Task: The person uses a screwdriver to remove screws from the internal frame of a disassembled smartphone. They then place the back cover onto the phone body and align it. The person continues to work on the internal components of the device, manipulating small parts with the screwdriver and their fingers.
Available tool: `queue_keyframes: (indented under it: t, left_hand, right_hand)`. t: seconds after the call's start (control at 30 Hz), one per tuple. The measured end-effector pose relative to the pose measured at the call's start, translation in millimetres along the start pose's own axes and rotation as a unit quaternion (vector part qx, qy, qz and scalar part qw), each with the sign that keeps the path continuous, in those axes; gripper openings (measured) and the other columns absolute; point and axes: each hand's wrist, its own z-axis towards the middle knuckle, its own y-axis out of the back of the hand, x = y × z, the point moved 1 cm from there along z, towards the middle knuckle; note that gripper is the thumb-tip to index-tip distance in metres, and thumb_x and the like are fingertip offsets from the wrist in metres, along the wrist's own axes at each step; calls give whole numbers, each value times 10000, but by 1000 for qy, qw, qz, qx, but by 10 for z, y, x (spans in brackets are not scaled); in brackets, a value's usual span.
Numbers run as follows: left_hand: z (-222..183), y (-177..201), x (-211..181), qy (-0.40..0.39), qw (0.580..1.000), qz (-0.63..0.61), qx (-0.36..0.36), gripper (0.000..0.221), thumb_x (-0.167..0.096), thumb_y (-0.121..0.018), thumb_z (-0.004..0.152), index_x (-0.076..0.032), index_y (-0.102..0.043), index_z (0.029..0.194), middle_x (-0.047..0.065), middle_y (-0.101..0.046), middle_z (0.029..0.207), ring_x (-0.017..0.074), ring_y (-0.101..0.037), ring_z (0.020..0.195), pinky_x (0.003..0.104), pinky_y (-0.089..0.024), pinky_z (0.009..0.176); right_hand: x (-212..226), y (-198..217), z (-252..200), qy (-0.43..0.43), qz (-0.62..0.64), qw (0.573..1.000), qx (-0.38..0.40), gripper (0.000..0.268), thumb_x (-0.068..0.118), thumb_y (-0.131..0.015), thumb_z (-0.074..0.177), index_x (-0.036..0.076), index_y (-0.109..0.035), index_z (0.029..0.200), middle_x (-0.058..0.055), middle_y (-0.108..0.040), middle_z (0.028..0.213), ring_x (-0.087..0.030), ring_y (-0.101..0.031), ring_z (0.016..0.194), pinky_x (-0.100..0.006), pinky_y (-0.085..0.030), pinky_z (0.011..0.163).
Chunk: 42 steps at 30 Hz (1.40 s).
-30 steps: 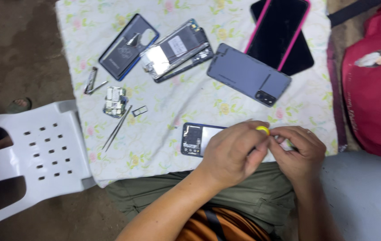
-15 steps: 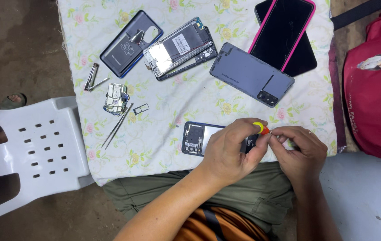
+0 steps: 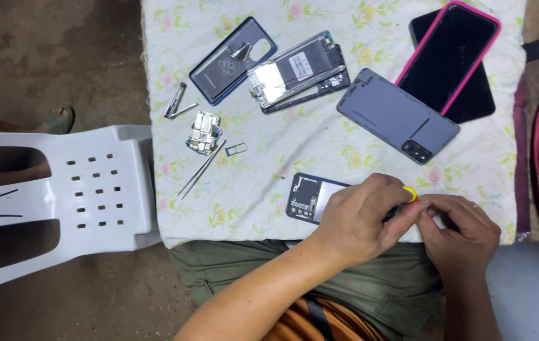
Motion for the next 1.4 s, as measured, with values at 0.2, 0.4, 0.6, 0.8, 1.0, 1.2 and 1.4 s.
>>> queue_keyframes:
  t: [0.2,0.4,0.6,0.8,1.0,1.2,1.4]
  left_hand:
    - [-84,-73,76,45,999,-21,-23,444,-131,-805,991,-58,-456,1256,106,-664,996,195,-739,780,267,-587,630]
    - [-104,-60,98,96,994,-31,-31,463,-138,-803,975,-53,-457,1270,108,-679,1046,187,-774,846,262,-603,652]
    - [-195,571,279,70,994,18,-86,476,-42,-770,991,-103,-407,1293,128,-716,1114,231,-761,867,275,-596,737]
    - [-276,1081,306,28,993,79,-86,512,72,-720,971,-97,-358,1291,202,-696,1078,272,-762,919,313,-628,767]
    - [-297,1103,335,22,993,94,-74,522,73,-720,972,-106,-345,1289,191,-705,1066,271,-761,921,317,-630,765]
    - [-293,1087,354,16,992,103,-75,527,64,-731,976,-109,-343,1287,182,-705,1073,266,-763,914,314,-624,750]
    - [-163,1098,252,-3,991,125,-55,523,85,-736,951,-100,-363,1269,183,-710,1087,283,-757,896,321,-605,717]
  right_hand:
    - [9,24,-16,2,13,1000,10,91,2,-824,967,-10,-753,1022,-86,-755,964,-114,-686,798,-205,-504,724]
    - [230,42,111,7,68,997,20,378,21,-847,791,-39,-695,1132,-134,-712,1065,-126,-660,867,-222,-534,801]
    - [229,15,127,-31,118,992,32,497,-1,-800,795,-18,-675,1276,-102,-709,1153,-94,-661,930,-200,-558,876]
    - [208,7,104,-13,61,998,33,441,-3,-803,824,-33,-702,1252,-140,-725,1094,-117,-663,862,-216,-546,806]
    - [210,10,106,9,42,998,42,290,22,-815,893,-43,-725,1161,-133,-738,1039,-121,-683,839,-208,-547,784]
    - [203,4,105,12,22,999,40,268,15,-820,896,-38,-732,1144,-133,-744,1024,-127,-693,840,-214,-549,770]
    - [204,1,107,12,13,999,42,258,22,-820,897,-30,-734,1135,-125,-747,1033,-123,-694,840,-210,-551,781]
